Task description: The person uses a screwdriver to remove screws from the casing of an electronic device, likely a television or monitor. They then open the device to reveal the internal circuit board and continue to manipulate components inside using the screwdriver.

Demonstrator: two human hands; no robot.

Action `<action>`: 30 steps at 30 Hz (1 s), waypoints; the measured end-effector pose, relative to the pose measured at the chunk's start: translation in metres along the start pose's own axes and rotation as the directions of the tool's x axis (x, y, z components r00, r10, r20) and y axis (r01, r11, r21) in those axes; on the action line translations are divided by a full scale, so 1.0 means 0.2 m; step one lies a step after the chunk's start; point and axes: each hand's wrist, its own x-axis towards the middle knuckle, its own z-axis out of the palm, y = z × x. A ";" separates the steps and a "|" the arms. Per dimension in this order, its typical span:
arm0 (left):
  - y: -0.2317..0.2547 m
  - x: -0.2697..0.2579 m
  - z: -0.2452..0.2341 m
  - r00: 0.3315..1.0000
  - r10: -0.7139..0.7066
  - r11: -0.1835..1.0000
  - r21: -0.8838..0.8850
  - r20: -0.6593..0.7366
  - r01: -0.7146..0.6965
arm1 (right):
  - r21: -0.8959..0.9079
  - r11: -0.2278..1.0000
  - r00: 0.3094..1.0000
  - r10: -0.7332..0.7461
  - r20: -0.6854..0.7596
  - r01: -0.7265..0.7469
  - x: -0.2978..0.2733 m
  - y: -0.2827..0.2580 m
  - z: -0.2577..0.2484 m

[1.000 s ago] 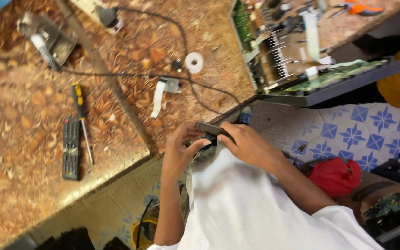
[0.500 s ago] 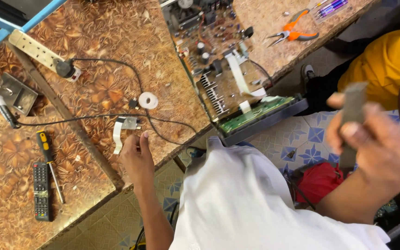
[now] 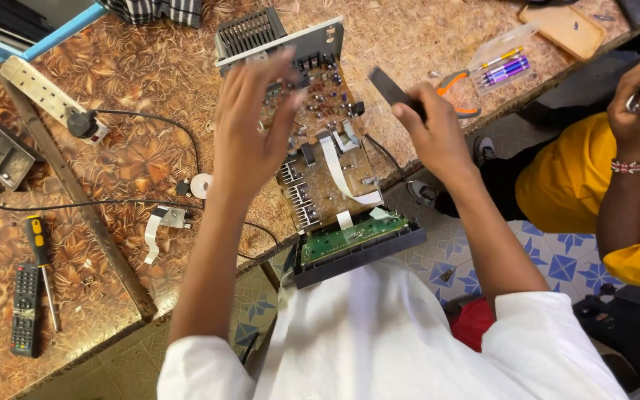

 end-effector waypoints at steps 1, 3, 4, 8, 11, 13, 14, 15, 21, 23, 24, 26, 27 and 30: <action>-0.04 0.12 0.01 0.994 0.053 0.997 0.043 0.098 -0.057 | -0.052 0.998 1.000 -0.025 0.017 0.025 0.05 -0.01 0.04; -0.21 0.28 0.07 0.975 0.105 0.986 0.105 0.197 -0.127 | -0.071 0.991 0.994 -0.112 -0.002 0.112 0.12 0.02 0.10; -0.29 0.36 0.10 0.943 0.150 0.967 0.156 0.297 -0.203 | -0.093 0.976 0.980 -0.198 -0.021 0.195 0.16 0.04 0.13; -0.53 0.48 0.22 0.796 0.181 0.977 -0.015 0.577 -0.211 | -0.199 0.944 0.960 -0.276 -0.040 0.263 0.19 0.02 0.21; -0.56 0.49 0.26 0.739 0.137 0.979 0.023 0.660 -0.201 | -0.291 0.928 0.967 -0.253 -0.032 0.233 0.23 0.01 0.23; -0.54 0.45 0.28 0.811 0.088 0.979 0.102 0.578 -0.179 | -0.398 0.879 0.951 -0.306 -0.045 0.264 0.24 0.00 0.25; -0.56 0.45 0.28 0.807 0.092 0.978 0.098 0.583 -0.183 | -0.396 0.881 0.952 -0.301 -0.051 0.258 0.26 -0.01 0.25; -0.57 0.45 0.29 0.820 0.099 0.980 0.087 0.564 -0.178 | -0.417 0.874 0.953 -0.298 -0.058 0.248 0.27 -0.02 0.25; -0.58 0.44 0.29 0.864 0.036 0.984 0.133 0.502 -0.117 | -0.516 0.794 0.915 -0.400 -0.046 0.321 0.36 0.01 0.23; -0.59 0.44 0.28 0.873 0.019 0.986 0.137 0.488 -0.097 | -0.503 0.786 0.907 -0.420 -0.010 0.359 0.38 0.00 0.21; -0.58 0.44 0.28 0.869 -0.035 0.986 0.156 0.494 -0.050 | -0.586 0.727 0.901 -0.433 0.012 0.357 0.39 -0.01 0.20; -0.58 0.44 0.27 0.862 -0.083 0.985 0.174 0.500 -0.006 | -0.665 0.660 0.896 -0.442 0.031 0.349 0.42 -0.01 0.19; -0.58 0.44 0.27 0.865 -0.092 0.985 0.170 0.493 0.008 | -0.687 0.636 0.890 -0.455 0.034 0.351 0.43 -0.01 0.18; -0.58 0.44 0.28 0.868 -0.091 0.987 0.157 0.489 0.015 | -0.703 0.602 0.871 -0.489 0.052 0.380 0.45 0.03 0.17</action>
